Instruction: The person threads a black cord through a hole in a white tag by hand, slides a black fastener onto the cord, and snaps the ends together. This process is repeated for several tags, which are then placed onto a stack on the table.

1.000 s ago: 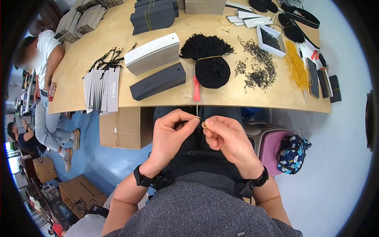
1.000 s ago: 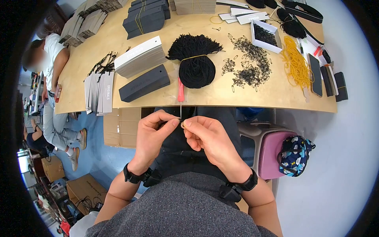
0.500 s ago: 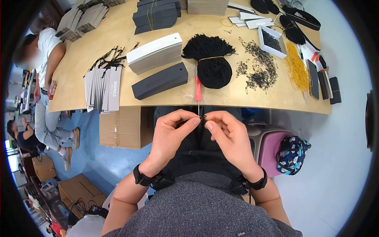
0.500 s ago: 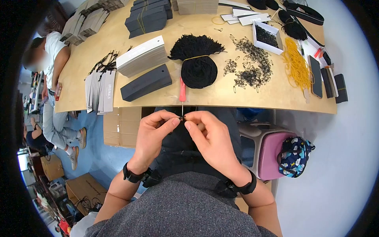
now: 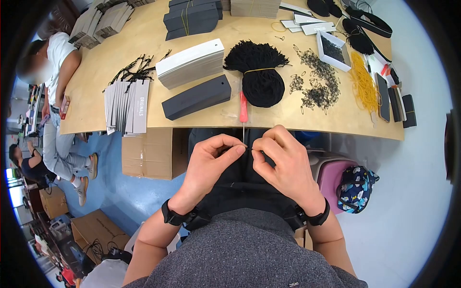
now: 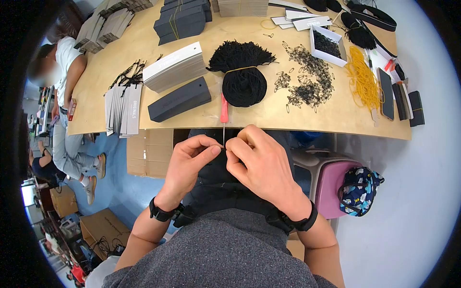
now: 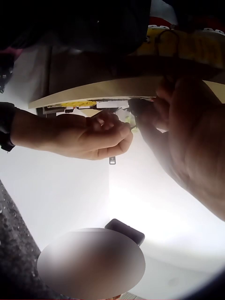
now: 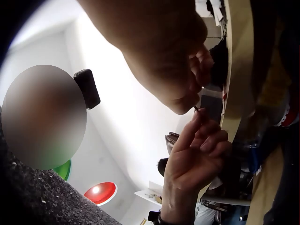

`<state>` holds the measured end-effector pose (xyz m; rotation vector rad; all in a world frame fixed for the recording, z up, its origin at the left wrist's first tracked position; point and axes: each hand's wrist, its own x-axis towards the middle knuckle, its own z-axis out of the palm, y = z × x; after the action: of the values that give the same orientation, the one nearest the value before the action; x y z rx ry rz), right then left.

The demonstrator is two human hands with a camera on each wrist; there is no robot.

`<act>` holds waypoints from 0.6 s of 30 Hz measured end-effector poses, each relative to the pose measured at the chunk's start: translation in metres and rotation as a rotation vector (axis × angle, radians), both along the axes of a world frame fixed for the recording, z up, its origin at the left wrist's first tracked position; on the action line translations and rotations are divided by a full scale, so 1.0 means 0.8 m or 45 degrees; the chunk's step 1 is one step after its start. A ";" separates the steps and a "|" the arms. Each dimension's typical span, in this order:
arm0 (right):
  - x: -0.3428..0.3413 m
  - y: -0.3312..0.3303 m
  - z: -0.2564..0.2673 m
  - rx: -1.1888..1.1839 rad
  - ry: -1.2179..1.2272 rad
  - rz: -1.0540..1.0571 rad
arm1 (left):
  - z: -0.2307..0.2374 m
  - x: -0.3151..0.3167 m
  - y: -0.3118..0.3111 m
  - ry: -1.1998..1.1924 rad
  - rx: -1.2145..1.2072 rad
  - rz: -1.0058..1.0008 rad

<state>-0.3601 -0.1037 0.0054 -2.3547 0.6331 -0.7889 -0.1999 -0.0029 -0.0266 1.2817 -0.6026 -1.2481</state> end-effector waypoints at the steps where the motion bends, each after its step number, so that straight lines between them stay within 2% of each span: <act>1: -0.001 0.000 -0.002 0.037 -0.011 -0.002 | 0.000 0.000 0.001 0.005 -0.005 0.003; 5: 0.000 0.000 -0.002 0.184 -0.120 -0.059 | -0.001 0.002 0.004 0.094 -0.035 -0.018; 7: -0.001 -0.004 -0.004 0.168 -0.140 -0.115 | -0.010 0.009 0.009 0.323 -0.012 -0.092; 8: -0.001 -0.006 -0.006 0.150 -0.160 -0.170 | -0.009 0.010 0.010 0.323 -0.012 -0.097; 9: 0.000 -0.008 -0.009 0.149 -0.160 -0.175 | -0.007 0.010 0.012 0.624 0.010 -0.146; 10: 0.001 -0.009 -0.013 0.013 -0.125 -0.163 | -0.006 0.010 0.013 0.927 0.034 -0.193; 11: 0.002 -0.010 -0.016 -0.122 -0.090 -0.148 | -0.004 0.009 0.013 0.928 0.034 -0.193; 13: 0.004 -0.003 -0.019 -0.160 -0.077 -0.086 | -0.001 0.002 0.011 1.190 -0.099 -0.125; 14: 0.005 0.001 -0.020 -0.200 -0.064 -0.027 | 0.003 0.000 0.008 1.025 -0.071 -0.041; 15: 0.006 0.006 -0.019 -0.200 -0.064 -0.022 | 0.001 -0.003 0.005 1.025 -0.073 -0.037; 17: 0.006 0.011 -0.016 -0.087 -0.090 -0.065 | -0.005 -0.006 -0.002 -0.359 -0.189 0.054; 18: 0.004 0.011 -0.015 -0.045 -0.076 -0.074 | -0.004 -0.002 -0.001 -0.673 -0.261 0.035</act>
<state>-0.3572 -0.0949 -0.0070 -2.3444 0.6704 -0.8991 -0.2013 -0.0041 -0.0302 1.4432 -1.0561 -0.7934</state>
